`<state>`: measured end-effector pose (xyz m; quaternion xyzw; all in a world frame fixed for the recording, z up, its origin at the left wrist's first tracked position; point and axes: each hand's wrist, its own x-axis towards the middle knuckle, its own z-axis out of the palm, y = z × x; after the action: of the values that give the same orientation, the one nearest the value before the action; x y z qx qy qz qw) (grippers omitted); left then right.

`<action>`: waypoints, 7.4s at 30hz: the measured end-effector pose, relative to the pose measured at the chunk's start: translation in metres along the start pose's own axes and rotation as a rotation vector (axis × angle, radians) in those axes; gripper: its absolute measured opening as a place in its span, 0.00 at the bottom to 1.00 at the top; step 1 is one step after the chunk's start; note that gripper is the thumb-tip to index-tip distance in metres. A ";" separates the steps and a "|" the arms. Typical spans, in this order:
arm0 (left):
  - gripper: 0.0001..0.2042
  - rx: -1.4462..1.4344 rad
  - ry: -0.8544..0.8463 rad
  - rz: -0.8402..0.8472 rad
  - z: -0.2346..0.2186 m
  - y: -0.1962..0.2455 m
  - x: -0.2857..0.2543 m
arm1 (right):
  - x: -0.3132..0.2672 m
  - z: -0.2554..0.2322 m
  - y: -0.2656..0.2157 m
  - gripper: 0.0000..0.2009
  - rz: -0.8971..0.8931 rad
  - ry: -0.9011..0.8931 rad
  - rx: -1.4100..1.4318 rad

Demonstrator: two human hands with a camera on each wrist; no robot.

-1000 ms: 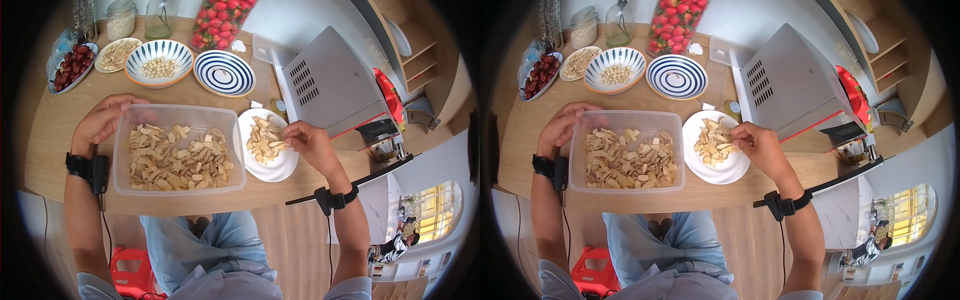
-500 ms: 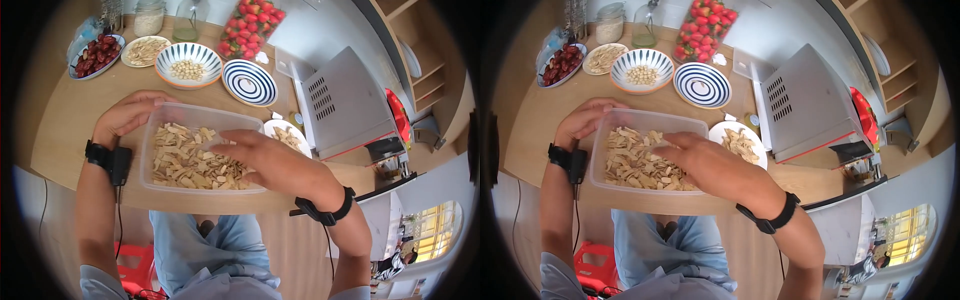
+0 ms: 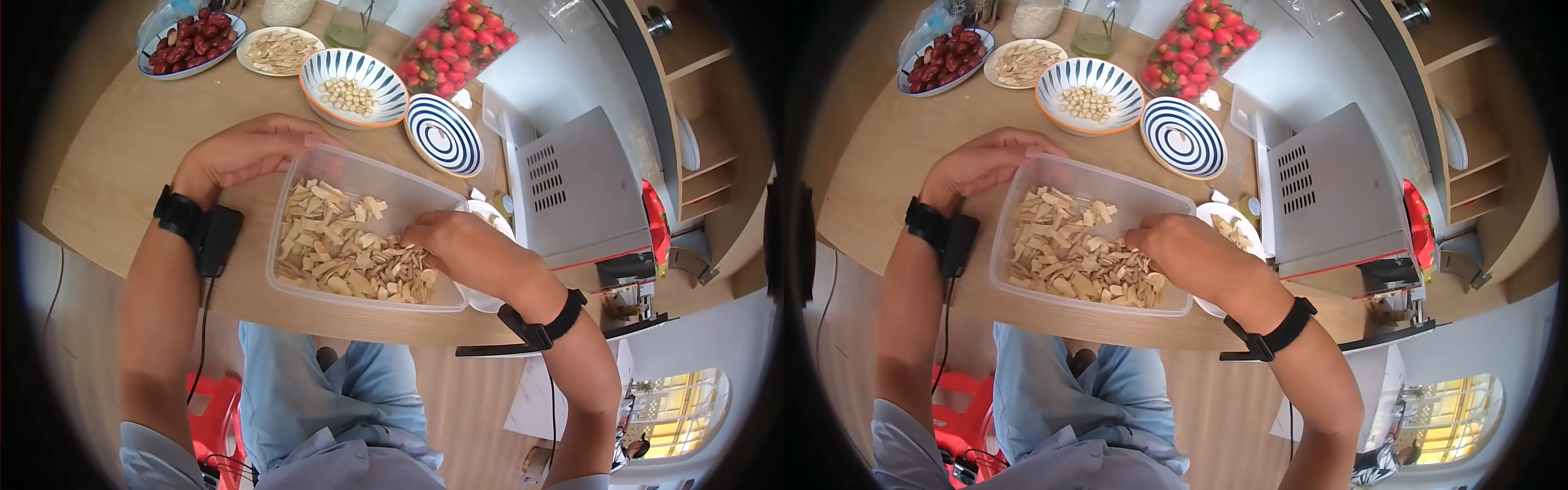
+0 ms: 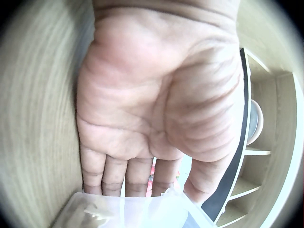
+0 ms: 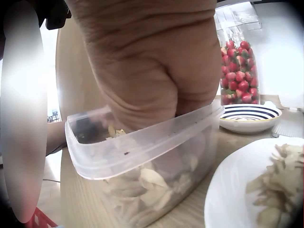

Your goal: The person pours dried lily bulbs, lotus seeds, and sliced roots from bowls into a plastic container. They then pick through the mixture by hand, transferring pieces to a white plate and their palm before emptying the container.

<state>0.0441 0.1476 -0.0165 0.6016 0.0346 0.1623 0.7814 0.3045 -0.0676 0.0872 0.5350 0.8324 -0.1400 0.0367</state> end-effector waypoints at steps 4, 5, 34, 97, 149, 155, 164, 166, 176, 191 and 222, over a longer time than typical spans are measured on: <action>0.23 0.002 -0.004 0.018 -0.003 -0.006 0.001 | 0.007 -0.007 -0.004 0.11 0.038 -0.036 0.007; 0.23 -0.001 -0.010 0.016 -0.003 -0.006 0.001 | 0.008 -0.009 -0.002 0.11 0.044 -0.047 0.014; 0.27 0.008 0.029 -0.011 0.002 -0.002 0.002 | 0.010 -0.007 0.012 0.07 0.060 -0.003 0.178; 0.24 0.005 0.121 -0.034 0.007 0.004 -0.003 | -0.129 0.034 0.099 0.05 0.704 0.470 0.869; 0.23 0.093 0.106 -0.055 0.003 0.001 0.000 | 0.011 -0.014 -0.028 0.27 -0.071 0.201 0.245; 0.24 0.104 0.126 -0.058 0.009 0.008 -0.005 | 0.070 -0.003 -0.042 0.35 -0.128 0.072 0.136; 0.21 0.012 0.026 -0.042 0.003 0.004 -0.002 | 0.100 0.022 -0.063 0.37 -0.036 0.115 -0.081; 0.21 0.030 0.021 -0.026 0.002 0.002 -0.001 | 0.099 0.018 -0.063 0.38 -0.009 0.088 -0.073; 0.21 0.000 0.033 -0.053 0.000 -0.002 0.001 | 0.096 0.022 -0.067 0.31 -0.081 0.051 -0.080; 0.21 0.050 0.061 -0.069 -0.001 -0.003 0.002 | 0.088 -0.008 -0.045 0.16 0.110 -0.103 0.407; 0.23 0.026 0.035 -0.010 0.005 0.002 0.000 | 0.035 -0.008 0.024 0.12 0.277 -0.224 1.252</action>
<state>0.0452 0.1435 -0.0130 0.6088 0.0534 0.1682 0.7734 0.3123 -0.0250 0.0828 0.5398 0.5078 -0.6475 -0.1777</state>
